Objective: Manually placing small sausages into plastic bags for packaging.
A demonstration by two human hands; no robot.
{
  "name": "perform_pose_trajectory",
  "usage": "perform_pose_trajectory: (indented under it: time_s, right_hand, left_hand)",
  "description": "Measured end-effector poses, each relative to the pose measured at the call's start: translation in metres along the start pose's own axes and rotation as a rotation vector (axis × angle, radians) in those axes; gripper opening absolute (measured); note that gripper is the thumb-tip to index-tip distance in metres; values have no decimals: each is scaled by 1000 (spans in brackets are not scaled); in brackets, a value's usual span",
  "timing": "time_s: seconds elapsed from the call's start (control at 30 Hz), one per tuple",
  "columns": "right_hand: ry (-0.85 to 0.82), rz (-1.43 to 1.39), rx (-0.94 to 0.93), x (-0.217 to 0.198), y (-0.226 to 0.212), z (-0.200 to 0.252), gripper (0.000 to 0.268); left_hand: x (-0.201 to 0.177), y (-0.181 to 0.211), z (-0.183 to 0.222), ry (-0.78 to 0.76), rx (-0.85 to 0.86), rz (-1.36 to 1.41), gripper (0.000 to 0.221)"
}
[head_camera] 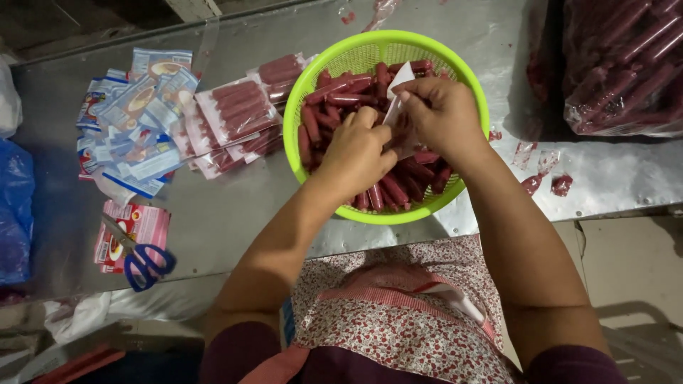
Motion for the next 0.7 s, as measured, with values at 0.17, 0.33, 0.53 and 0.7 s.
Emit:
perform_pose_trajectory:
  time_s: [0.17, 0.33, 0.53, 0.7]
  right_hand:
    - [12, -12, -44, -5, 8, -1, 19]
    - [37, -64, 51, -14, 12, -3, 17]
    - [78, -51, 109, -30, 2, 2, 21]
    - [100, -102, 206, -38, -2, 5, 22]
  left_hand:
    - [-1, 1, -6, 394, 185, 54, 11]
    - [-70, 14, 0, 373, 48, 248, 5]
    - [-104, -82, -15, 288, -328, 124, 25]
    - [-124, -57, -10, 80, -554, -124, 77]
Point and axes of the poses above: each hand's wrist, its own z-axis away from the middle knuckle, its own x-axis out of the palm, y = z × x, the point moved 3 cm from there along -z, towards the middle knuckle, and after that the axes turned 1 degree about -z, right-handed, at the moved point
